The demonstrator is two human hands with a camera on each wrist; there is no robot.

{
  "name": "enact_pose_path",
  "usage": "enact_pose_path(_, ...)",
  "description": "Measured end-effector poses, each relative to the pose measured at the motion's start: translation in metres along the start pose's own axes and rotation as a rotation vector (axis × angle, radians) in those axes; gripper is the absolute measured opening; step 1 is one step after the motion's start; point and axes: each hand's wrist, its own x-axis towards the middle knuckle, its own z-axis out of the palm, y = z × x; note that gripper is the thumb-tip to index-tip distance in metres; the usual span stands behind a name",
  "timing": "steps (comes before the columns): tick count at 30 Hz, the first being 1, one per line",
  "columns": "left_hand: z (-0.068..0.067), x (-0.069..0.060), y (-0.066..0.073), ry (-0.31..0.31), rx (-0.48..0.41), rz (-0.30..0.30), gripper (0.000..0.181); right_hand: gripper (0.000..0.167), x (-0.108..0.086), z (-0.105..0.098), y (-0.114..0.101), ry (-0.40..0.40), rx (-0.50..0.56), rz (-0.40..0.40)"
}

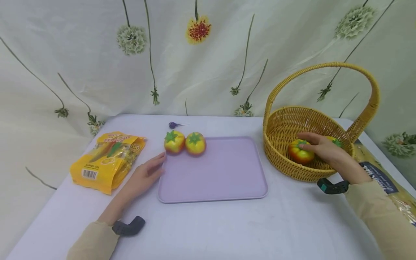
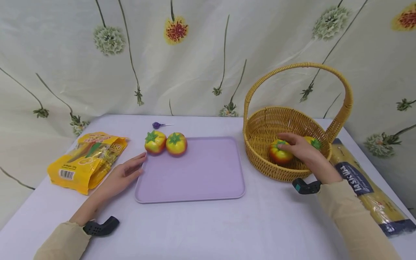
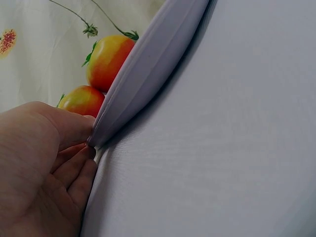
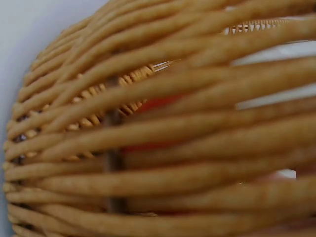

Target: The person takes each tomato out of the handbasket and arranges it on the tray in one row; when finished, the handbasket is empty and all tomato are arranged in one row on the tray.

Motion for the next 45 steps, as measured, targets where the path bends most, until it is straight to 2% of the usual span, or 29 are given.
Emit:
enact_pose_path(7,0.000,-0.001,0.000,-0.003,-0.006,-0.005,0.044,0.068,0.001,0.004,-0.001,-0.061,-0.072,-0.034)
enact_pose_path(15,0.000,0.000,-0.003,-0.001,-0.004,-0.003,0.044,0.064,0.000,0.006,-0.001,-0.050,-0.148,-0.069)
enact_pose_path(23,0.000,-0.001,-0.004,-0.007,-0.017,-0.025,0.044,0.063,-0.002,0.008,-0.006,-0.020,-0.161,-0.084)
enact_pose_path(27,0.000,-0.001,-0.005,-0.014,-0.027,-0.021,0.044,0.065,-0.007,0.006,-0.010,0.039,-0.113,-0.079)
enact_pose_path(31,0.000,-0.001,-0.004,-0.012,-0.027,-0.025,0.044,0.067,-0.010,0.004,-0.019,0.094,-0.017,-0.086)
enact_pose_path(34,0.000,-0.001,-0.003,-0.012,-0.023,-0.033,0.044,0.065,-0.012,0.005,-0.030,0.127,0.082,-0.103)
enact_pose_path(36,0.000,-0.001,-0.003,-0.013,-0.020,-0.039,0.044,0.059,-0.014,0.009,-0.041,0.156,0.160,-0.150)
enact_pose_path(38,-0.001,-0.001,-0.003,-0.011,-0.018,-0.040,0.044,0.053,-0.016,0.016,-0.053,0.156,0.279,-0.222)
enact_pose_path(41,-0.001,-0.001,-0.004,-0.009,-0.022,-0.036,0.044,0.049,-0.019,0.033,-0.073,0.151,0.384,-0.295)
enact_pose_path(45,0.000,0.000,-0.004,-0.011,-0.029,-0.021,0.044,0.051,-0.015,0.067,-0.094,0.111,0.415,-0.277)
